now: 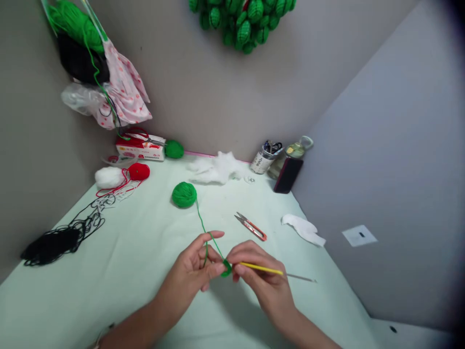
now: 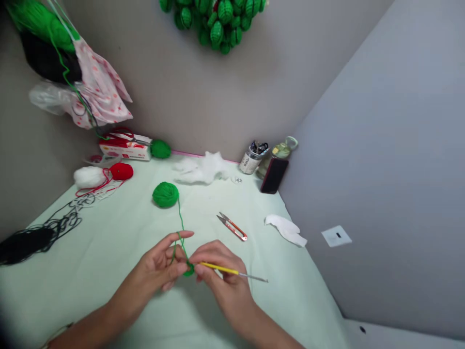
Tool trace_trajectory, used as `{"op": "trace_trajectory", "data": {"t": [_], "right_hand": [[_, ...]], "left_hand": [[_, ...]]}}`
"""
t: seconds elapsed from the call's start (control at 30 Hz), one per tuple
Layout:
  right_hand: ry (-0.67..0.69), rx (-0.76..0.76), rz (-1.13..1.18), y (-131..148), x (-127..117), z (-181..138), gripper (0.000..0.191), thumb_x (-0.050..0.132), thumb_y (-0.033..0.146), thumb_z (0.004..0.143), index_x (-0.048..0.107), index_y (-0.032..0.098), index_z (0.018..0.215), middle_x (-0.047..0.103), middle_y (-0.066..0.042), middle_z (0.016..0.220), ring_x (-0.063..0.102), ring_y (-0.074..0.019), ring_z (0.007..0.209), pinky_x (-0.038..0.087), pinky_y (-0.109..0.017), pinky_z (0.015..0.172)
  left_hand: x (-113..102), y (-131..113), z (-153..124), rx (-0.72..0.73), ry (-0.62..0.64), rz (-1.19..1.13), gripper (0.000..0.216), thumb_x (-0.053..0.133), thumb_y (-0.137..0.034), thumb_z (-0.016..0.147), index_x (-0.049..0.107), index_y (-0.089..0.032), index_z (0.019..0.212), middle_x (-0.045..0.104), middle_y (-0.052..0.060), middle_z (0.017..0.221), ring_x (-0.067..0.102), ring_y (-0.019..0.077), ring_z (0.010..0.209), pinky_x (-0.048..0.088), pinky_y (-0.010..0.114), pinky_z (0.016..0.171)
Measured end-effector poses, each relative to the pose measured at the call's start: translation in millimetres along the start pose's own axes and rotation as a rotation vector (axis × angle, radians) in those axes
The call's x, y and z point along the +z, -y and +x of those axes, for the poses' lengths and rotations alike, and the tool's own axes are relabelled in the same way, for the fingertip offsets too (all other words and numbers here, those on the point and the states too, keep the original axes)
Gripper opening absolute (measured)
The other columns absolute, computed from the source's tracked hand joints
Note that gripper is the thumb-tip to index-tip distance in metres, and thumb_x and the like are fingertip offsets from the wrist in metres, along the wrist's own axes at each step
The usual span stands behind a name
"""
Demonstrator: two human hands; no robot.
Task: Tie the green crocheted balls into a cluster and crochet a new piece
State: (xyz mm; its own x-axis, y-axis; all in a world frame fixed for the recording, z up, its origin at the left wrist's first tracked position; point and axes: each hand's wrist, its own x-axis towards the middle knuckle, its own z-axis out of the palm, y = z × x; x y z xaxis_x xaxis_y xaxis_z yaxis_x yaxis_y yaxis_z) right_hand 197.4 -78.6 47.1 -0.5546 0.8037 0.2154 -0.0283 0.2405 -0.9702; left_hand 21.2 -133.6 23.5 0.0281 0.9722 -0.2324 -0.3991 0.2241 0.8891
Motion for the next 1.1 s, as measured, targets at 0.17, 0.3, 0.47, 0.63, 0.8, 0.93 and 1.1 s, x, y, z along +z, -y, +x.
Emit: {"op": "trace_trajectory", "data": {"t": [0.17,0.3,0.47,0.63,0.8,0.93,1.1], "right_hand": [[-0.083,-0.06,0.122,14.8,18.2,-0.7,0.015,0.067,0.022,0.091,0.08,0.026,0.097,0.07,-0.006,0.089,0.065,-0.0139,0.07,0.057,-0.027,0.06],[-0.169,-0.154,0.168,20.4,38.6,8.6,0.015,0.066,0.022,0.092,0.08,0.024,0.096,0.071,-0.007,0.09,0.065,-0.0148,0.072,0.057,-0.027,0.059],[-0.294,-0.203,0.21,24.1,48.1,27.6,0.014,0.066,0.024,0.092,0.079,0.023,0.092,0.071,-0.007,0.087,0.064,-0.0139,0.067,0.055,-0.026,0.056],[-0.339,-0.141,0.357,27.4,39.8,49.0,0.015,0.064,0.029,0.093,0.077,0.021,0.088,0.069,-0.005,0.083,0.062,-0.0124,0.062,0.053,-0.025,0.056],[-0.278,-0.085,0.401,25.9,30.6,60.3,0.022,0.058,0.03,0.097,0.072,0.018,0.086,0.068,-0.005,0.084,0.064,-0.0122,0.062,0.053,-0.025,0.056],[-0.252,-0.17,0.139,24.0,24.3,57.6,0.024,0.05,0.026,0.101,0.069,0.018,0.089,0.068,-0.007,0.084,0.065,-0.015,0.066,0.055,-0.029,0.059],[-0.18,-0.538,-0.605,12.8,23.2,49.3,0.031,0.056,0.008,0.092,0.069,0.023,0.116,0.075,-0.009,0.097,0.071,-0.0208,0.088,0.058,-0.033,0.075]], "left_hand": [[-1.1,-28.4,-15.0,0.025,0.073,0.013,0.07,0.079,-0.036,0.079,0.049,-0.019,0.139,0.057,-0.002,0.078,0.052,0.011,0.066,0.035,0.02,0.048],[-8.8,-50.5,-15.9,0.062,0.119,0.041,0.068,0.079,-0.034,0.08,0.049,-0.019,0.139,0.057,-0.002,0.077,0.054,0.0114,0.067,0.035,0.02,0.049],[-11.8,-69.8,-3.3,0.103,0.112,0.041,0.065,0.079,-0.034,0.079,0.052,-0.02,0.136,0.055,-0.002,0.08,0.048,0.008,0.061,0.034,0.02,0.049],[-9.4,-79.7,14.8,0.137,0.127,0.014,0.057,0.075,-0.036,0.083,0.056,-0.021,0.134,0.056,0.001,0.089,0.045,0.008,0.063,0.035,0.021,0.052],[-11.2,-81.9,27.6,0.136,0.105,0.046,0.051,0.073,-0.036,0.084,0.059,-0.02,0.131,0.055,0.0,0.085,0.04,0.0068,0.059,0.034,0.022,0.054],[-15.3,-80.3,32.8,0.12,0.056,0.12,0.049,0.071,-0.036,0.086,0.059,-0.021,0.131,0.055,-0.001,0.082,0.041,0.0082,0.06,0.035,0.024,0.057],[-21.2,-74.6,37.3,0.109,0.036,0.122,0.057,0.074,-0.033,0.084,0.055,-0.021,0.136,0.055,-0.001,0.083,0.043,0.0084,0.063,0.036,0.022,0.057]]}}
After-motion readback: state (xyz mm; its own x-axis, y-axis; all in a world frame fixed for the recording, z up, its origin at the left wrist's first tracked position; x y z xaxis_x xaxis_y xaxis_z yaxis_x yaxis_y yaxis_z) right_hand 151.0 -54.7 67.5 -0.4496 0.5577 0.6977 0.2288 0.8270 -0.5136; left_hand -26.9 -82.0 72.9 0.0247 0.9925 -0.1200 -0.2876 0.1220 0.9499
